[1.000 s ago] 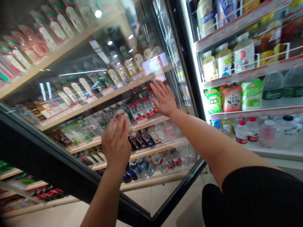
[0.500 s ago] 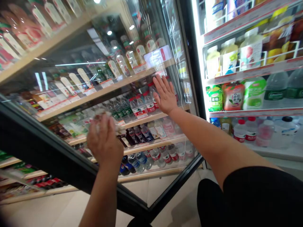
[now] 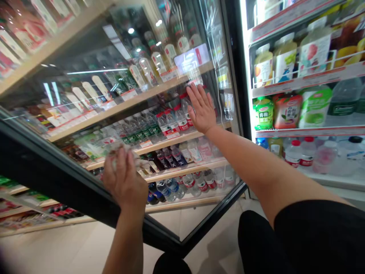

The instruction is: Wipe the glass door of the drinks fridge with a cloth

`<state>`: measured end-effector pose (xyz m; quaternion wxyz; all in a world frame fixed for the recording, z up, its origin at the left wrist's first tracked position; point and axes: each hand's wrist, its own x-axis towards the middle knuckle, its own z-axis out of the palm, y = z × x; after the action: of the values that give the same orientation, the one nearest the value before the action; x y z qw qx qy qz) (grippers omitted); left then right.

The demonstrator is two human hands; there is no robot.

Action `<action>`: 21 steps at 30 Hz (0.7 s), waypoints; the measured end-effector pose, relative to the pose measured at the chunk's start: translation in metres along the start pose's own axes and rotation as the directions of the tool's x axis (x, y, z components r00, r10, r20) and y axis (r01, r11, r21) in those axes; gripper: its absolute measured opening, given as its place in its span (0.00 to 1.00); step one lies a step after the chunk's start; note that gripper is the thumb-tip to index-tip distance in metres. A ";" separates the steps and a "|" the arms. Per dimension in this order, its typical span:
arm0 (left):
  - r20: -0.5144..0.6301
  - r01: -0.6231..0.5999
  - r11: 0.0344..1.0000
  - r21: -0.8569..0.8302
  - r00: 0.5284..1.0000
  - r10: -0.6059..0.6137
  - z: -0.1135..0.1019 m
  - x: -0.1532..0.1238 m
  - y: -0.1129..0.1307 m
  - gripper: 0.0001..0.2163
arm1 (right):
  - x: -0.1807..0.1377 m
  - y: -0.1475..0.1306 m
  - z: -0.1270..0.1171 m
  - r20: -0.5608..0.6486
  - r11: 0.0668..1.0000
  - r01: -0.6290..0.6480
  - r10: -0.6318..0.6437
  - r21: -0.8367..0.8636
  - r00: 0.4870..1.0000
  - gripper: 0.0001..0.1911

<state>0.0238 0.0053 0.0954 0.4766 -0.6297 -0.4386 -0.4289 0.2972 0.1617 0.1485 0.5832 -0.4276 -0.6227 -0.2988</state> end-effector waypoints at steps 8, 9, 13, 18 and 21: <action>0.141 -0.205 0.966 -0.154 0.964 0.227 0.020 -0.021 0.028 0.27 | -0.001 0.001 0.002 0.010 1.000 0.004 -0.005 0.013 1.000 0.32; 0.142 -0.202 0.962 -0.185 0.963 0.229 0.021 -0.015 0.028 0.26 | -0.001 0.001 0.002 0.012 1.000 0.006 -0.006 0.018 1.000 0.32; 0.027 0.002 0.986 -0.168 1.000 0.003 0.021 0.031 0.023 0.23 | -0.001 0.001 0.002 0.001 1.000 0.008 -0.008 0.023 1.000 0.32; 0.046 -0.093 0.982 -0.164 0.994 0.102 0.036 0.031 0.055 0.23 | 0.000 -0.001 -0.001 0.025 1.000 0.000 -0.001 0.021 1.000 0.31; 0.148 -0.232 0.942 -0.244 0.951 0.273 0.048 0.023 0.073 0.23 | 0.001 -0.003 -0.002 0.029 1.000 -0.004 0.003 0.030 1.000 0.32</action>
<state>0.1050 0.0435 0.0923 0.4126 -0.7665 -0.3440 -0.3520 0.2959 0.1585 0.1502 0.5810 -0.4243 -0.6347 -0.2820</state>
